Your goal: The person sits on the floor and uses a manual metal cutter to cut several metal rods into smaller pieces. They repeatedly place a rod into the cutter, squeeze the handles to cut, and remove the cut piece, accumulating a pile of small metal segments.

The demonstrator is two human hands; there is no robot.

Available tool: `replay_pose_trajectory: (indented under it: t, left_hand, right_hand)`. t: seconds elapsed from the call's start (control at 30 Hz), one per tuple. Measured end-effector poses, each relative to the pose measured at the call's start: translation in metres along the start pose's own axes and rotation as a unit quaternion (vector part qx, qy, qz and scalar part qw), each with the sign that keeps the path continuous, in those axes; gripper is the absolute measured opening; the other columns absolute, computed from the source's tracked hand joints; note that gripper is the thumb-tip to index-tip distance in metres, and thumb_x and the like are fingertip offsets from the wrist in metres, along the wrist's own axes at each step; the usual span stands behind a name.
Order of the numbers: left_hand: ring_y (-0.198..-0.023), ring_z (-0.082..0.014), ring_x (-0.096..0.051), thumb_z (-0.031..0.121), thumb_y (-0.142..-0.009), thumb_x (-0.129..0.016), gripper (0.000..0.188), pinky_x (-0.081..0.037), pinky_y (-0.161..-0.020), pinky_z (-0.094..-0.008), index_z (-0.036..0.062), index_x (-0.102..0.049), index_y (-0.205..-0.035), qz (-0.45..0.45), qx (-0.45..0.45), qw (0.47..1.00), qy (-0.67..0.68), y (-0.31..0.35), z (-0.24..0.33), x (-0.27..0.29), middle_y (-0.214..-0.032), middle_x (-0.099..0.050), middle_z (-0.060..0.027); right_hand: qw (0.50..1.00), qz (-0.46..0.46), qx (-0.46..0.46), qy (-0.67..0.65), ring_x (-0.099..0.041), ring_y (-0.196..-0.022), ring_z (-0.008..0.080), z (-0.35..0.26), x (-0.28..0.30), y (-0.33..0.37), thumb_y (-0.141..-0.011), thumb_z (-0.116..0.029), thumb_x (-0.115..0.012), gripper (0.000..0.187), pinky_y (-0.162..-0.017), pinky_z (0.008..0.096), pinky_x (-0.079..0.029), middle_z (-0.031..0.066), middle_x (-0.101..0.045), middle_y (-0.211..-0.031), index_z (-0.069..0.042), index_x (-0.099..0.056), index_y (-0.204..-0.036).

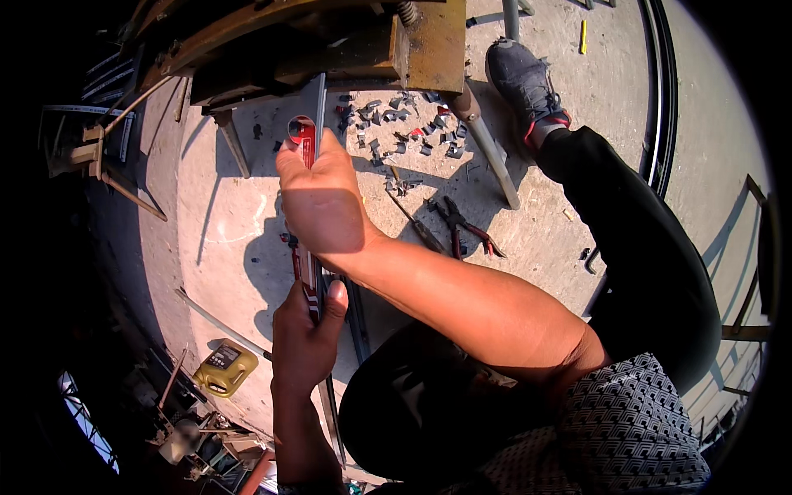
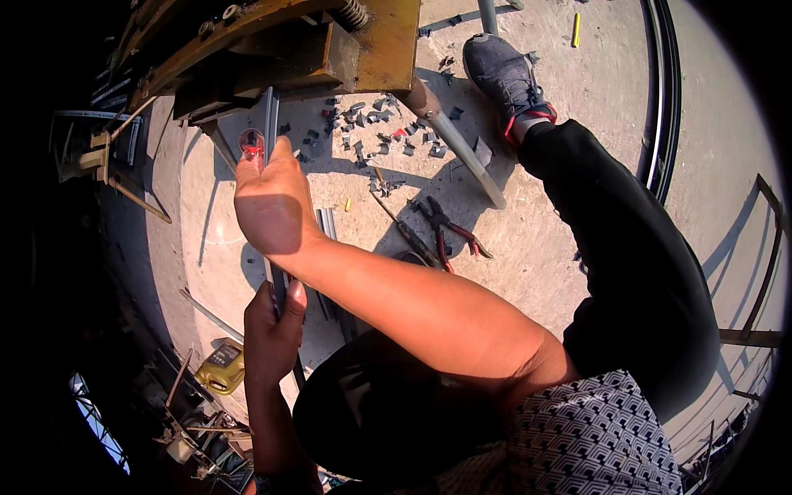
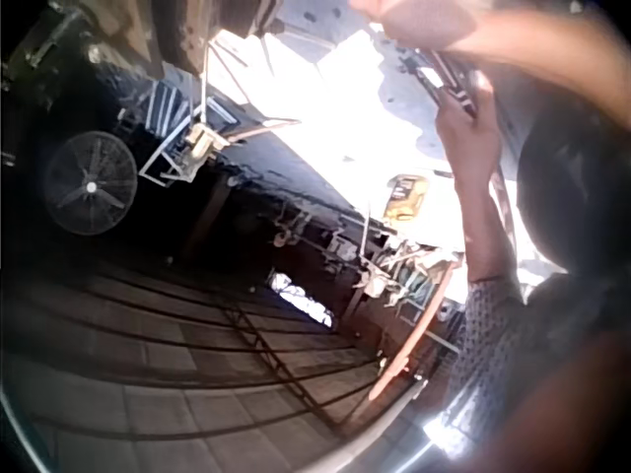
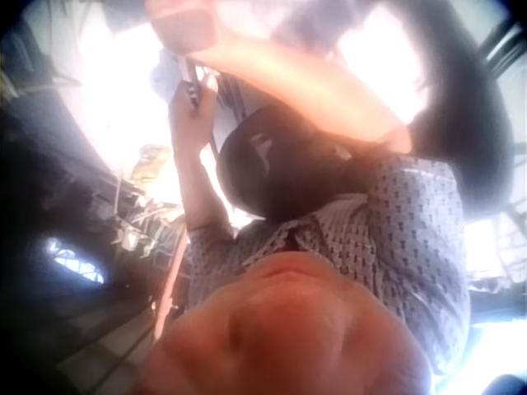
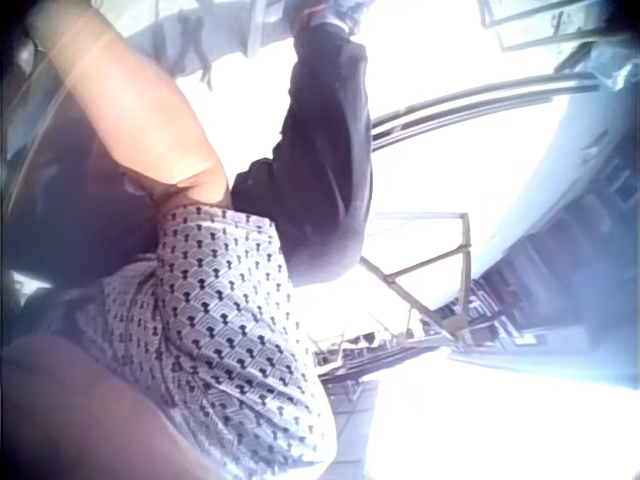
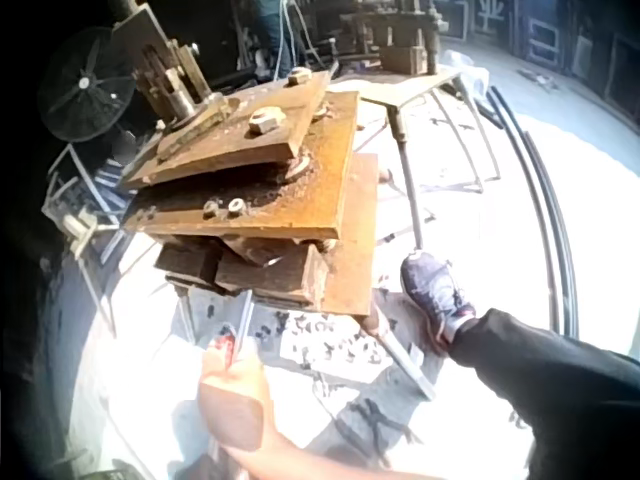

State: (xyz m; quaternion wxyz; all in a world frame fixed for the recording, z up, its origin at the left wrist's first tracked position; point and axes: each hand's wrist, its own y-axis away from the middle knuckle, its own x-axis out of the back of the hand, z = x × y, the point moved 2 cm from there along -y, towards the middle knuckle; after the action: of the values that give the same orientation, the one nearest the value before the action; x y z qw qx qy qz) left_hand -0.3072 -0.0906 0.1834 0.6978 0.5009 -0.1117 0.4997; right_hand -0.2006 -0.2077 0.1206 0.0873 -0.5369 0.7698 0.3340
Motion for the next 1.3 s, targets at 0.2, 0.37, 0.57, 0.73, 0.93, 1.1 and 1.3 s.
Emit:
replay_pose_trajectory:
  t: [0.2, 0.37, 0.57, 0.73, 0.93, 1.1, 1.3]
  left_hand:
    - [-0.061, -0.0131, -0.048, 0.046, -0.101, -0.066, 0.047, -0.040, -0.057, -0.0349, 0.0003, -0.056, -0.093, -0.067, 0.060, 0.987, 0.131, -0.003, 0.002, 0.007, -0.065, -0.051, -0.0045]
    - [-0.063, -0.0115, -0.046, 0.043, -0.101, -0.066, 0.046, -0.040, -0.057, -0.0352, 0.0003, -0.054, -0.088, 0.000, 0.022, 0.999, 0.048, -0.004, -0.007, 0.001, -0.065, -0.051, -0.0042]
    - [-0.054, -0.0080, -0.045, 0.033, -0.105, -0.060, 0.034, -0.037, -0.050, -0.0290, 0.0045, -0.054, -0.088, 0.000, 0.003, 0.998, 0.058, 0.001, -0.010, -0.016, -0.062, -0.048, 0.0006]
    - [-0.064, -0.0159, -0.053, 0.036, -0.101, -0.066, 0.043, -0.043, -0.059, -0.0385, -0.0028, -0.054, -0.087, -0.002, 0.036, 0.998, 0.055, 0.000, -0.006, -0.021, -0.068, -0.058, -0.0109]
    - [-0.065, -0.0241, -0.060, 0.035, -0.102, -0.064, 0.042, -0.047, -0.064, -0.0429, -0.0052, -0.057, -0.092, 0.013, 0.024, 0.999, 0.036, 0.001, 0.006, -0.031, -0.072, -0.062, -0.0174]
    - [-0.069, -0.0267, -0.063, 0.032, -0.103, -0.063, 0.038, -0.049, -0.067, -0.0432, -0.0054, -0.058, -0.095, 0.010, 0.022, 0.999, 0.037, -0.003, 0.006, -0.040, -0.074, -0.064, -0.0189]
    - [-0.077, -0.0353, -0.070, 0.031, -0.103, -0.064, 0.037, -0.052, -0.072, -0.0449, -0.0061, -0.059, -0.101, 0.031, -0.032, 0.998, 0.053, -0.006, 0.000, -0.055, -0.083, -0.069, -0.0241]
  right_hand:
    - [0.986, 0.086, -0.042, 0.134, -0.060, -0.073, 0.0186, -0.020, -0.010, 0.010, -0.102, -0.022, -0.058, 0.021, -0.069, 0.0397, -0.051, 0.0112, -0.063, -0.081, -0.002, -0.054, -0.106]
    - [0.999, 0.027, 0.026, 0.034, -0.059, -0.075, 0.0173, -0.004, 0.000, 0.005, -0.103, -0.023, -0.056, 0.021, -0.072, 0.0386, -0.050, 0.0081, -0.060, -0.081, -0.003, -0.052, -0.107]
    - [0.999, 0.004, -0.026, 0.037, -0.056, -0.076, 0.0140, -0.009, 0.007, 0.008, -0.103, -0.022, -0.056, 0.019, -0.070, 0.0346, -0.049, 0.0051, -0.058, -0.082, -0.004, -0.054, -0.106]
    - [0.999, -0.006, 0.006, 0.048, -0.055, -0.075, 0.0130, -0.011, 0.012, 0.007, -0.103, -0.022, -0.057, 0.018, -0.068, 0.0330, -0.048, 0.0048, -0.058, -0.082, -0.004, -0.054, -0.106]
    - [0.998, -0.025, 0.021, 0.048, -0.051, -0.075, 0.0114, -0.008, 0.018, 0.004, -0.104, -0.022, -0.057, 0.019, -0.067, 0.0322, -0.047, 0.0034, -0.057, -0.081, -0.003, -0.054, -0.105]
    - [0.998, -0.042, 0.016, 0.053, -0.049, -0.076, 0.0090, -0.007, 0.022, 0.003, -0.104, -0.022, -0.058, 0.019, -0.066, 0.0300, -0.045, 0.0015, -0.055, -0.081, -0.003, -0.053, -0.103]
    - [0.997, -0.069, -0.001, 0.040, -0.047, -0.076, 0.0067, -0.007, 0.029, 0.002, -0.105, -0.021, -0.057, 0.017, -0.065, 0.0271, -0.044, -0.0008, -0.054, -0.082, -0.005, -0.053, -0.103]
